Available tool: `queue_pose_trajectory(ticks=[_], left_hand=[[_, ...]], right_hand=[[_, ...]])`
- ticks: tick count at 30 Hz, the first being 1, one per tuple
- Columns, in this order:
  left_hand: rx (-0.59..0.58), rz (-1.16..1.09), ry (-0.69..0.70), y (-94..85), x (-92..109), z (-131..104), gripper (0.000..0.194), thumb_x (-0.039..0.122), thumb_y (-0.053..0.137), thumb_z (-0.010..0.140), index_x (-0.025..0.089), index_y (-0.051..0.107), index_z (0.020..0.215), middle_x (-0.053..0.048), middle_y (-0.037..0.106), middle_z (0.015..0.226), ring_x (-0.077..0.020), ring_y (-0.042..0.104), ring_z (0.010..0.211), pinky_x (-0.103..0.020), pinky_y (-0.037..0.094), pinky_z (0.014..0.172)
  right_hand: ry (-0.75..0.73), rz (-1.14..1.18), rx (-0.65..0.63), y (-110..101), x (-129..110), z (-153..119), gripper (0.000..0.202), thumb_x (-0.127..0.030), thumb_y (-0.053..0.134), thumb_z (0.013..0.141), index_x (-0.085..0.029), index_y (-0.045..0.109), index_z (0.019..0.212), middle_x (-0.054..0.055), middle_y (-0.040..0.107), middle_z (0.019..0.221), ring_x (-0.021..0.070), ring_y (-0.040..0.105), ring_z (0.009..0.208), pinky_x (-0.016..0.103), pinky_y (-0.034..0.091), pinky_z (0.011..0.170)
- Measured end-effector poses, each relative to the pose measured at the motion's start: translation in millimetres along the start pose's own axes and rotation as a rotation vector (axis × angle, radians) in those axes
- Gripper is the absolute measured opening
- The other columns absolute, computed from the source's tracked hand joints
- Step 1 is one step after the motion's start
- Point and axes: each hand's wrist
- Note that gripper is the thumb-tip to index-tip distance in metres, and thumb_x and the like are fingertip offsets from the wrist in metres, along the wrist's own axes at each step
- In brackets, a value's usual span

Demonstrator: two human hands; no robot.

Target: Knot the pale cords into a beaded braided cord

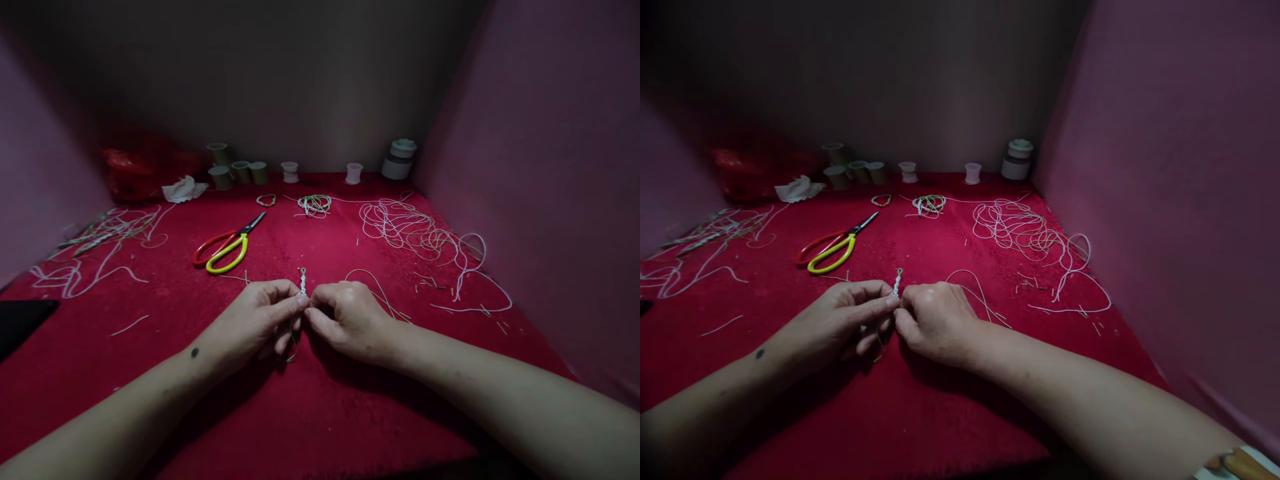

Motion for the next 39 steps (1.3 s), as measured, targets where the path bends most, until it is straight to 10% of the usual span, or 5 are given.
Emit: queue_pose_trajectory(ticks=[19,39], left_hand=[[0.175,0.088,-0.061,3.8,17,17,0.045,0.04,0.046,0.088,0.017,0.051,0.049,0.003,0.045,0.03,-0.0046,0.032,0.023,-0.015,0.021,0.027],[0.019,0.244,-0.168,-9.9,17,26,0.047,0.047,0.046,0.084,0.016,0.056,0.05,0.0,0.047,0.029,-0.007,0.031,0.02,-0.019,0.018,0.024]], right_hand=[[0.007,0.017,0.03,2,2,6,0.017,-0.021,0.052,0.081,-0.015,0.064,0.071,0.004,0.064,0.062,0.0104,0.051,0.052,0.022,0.034,0.054],[0.072,-0.035,-0.12,-9,-2,7,0.015,-0.017,0.051,0.076,-0.015,0.066,0.077,0.004,0.064,0.064,0.0109,0.05,0.053,0.023,0.033,0.053]])
Point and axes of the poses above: each hand's wrist, its own z-axis towards the middle knuckle, its own y-axis out of the palm, x = y × z
